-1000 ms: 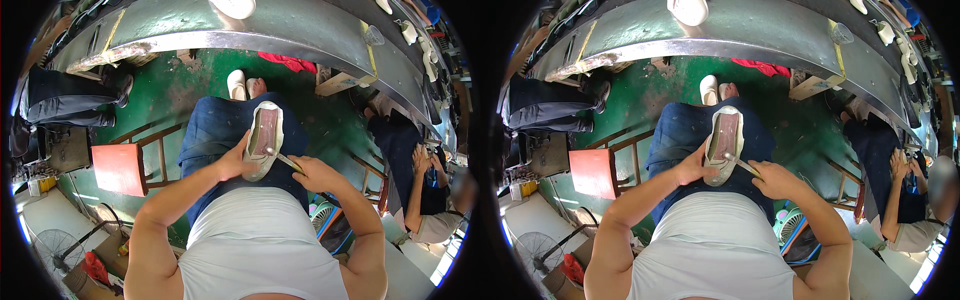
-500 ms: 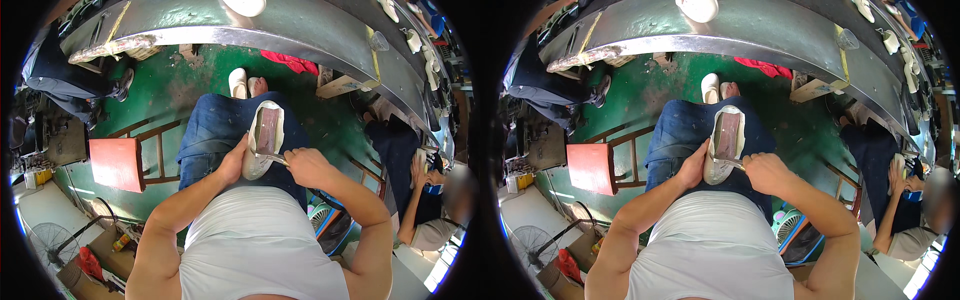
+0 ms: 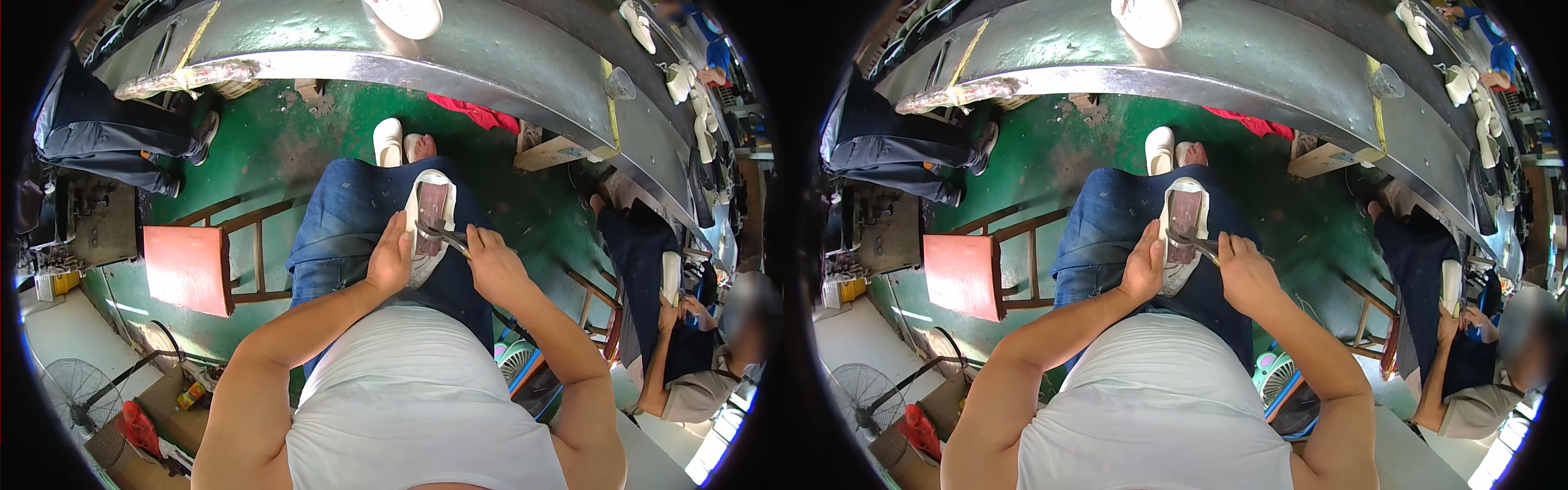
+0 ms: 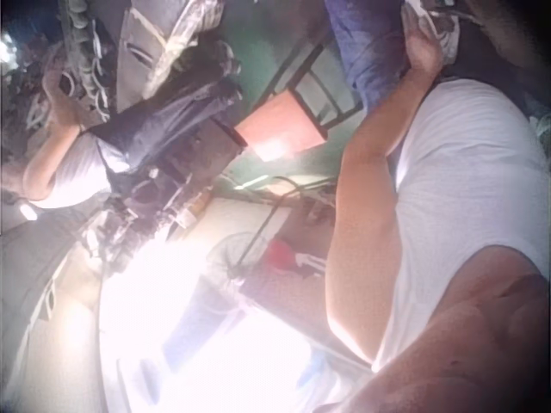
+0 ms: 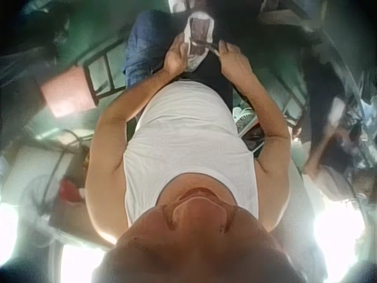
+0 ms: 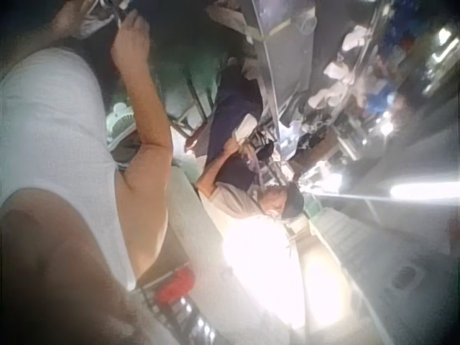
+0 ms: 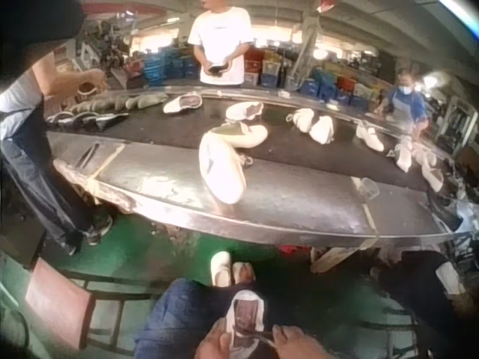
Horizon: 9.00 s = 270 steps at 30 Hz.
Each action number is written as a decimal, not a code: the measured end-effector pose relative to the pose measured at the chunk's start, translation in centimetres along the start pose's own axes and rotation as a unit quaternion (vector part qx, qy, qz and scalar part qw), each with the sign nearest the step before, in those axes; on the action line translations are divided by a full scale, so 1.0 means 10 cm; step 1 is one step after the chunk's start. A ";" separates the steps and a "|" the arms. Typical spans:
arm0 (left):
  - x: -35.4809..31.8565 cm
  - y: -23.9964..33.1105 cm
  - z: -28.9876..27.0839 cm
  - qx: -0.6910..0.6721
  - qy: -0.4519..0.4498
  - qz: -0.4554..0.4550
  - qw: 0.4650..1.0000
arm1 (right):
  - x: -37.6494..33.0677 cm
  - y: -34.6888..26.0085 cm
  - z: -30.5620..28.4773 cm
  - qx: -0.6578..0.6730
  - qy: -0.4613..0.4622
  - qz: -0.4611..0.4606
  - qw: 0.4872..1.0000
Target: The person is trimming and finishing the soles of newly constructed shoes at a factory workbench using a pair of specialized pliers and cutters.
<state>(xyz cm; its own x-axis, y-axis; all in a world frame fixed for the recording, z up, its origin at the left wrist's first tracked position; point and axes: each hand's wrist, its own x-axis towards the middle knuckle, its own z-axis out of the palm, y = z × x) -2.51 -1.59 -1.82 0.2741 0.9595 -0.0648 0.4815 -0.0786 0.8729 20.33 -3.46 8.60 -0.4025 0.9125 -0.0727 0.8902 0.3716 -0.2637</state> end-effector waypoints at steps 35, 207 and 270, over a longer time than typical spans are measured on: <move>0.01 0.31 -0.45 -0.014 -0.258 -0.109 0.960 | -0.09 -0.04 0.03 0.276 -0.199 0.151 0.928; 1.37 0.90 -1.96 -0.554 -0.126 -0.190 0.801 | 1.41 1.47 -1.64 0.065 0.263 0.091 0.958; 4.54 2.43 -2.19 -0.342 -0.186 0.088 0.917 | 2.97 2.94 -1.59 0.162 0.480 0.149 0.849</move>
<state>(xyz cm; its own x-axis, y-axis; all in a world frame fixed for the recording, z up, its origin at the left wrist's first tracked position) 3.43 45.97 27.05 0.6231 0.7800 0.0577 -0.1986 0.0864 0.9763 37.95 37.28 14.00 0.3277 0.7352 0.5934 0.7535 0.1756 -0.6336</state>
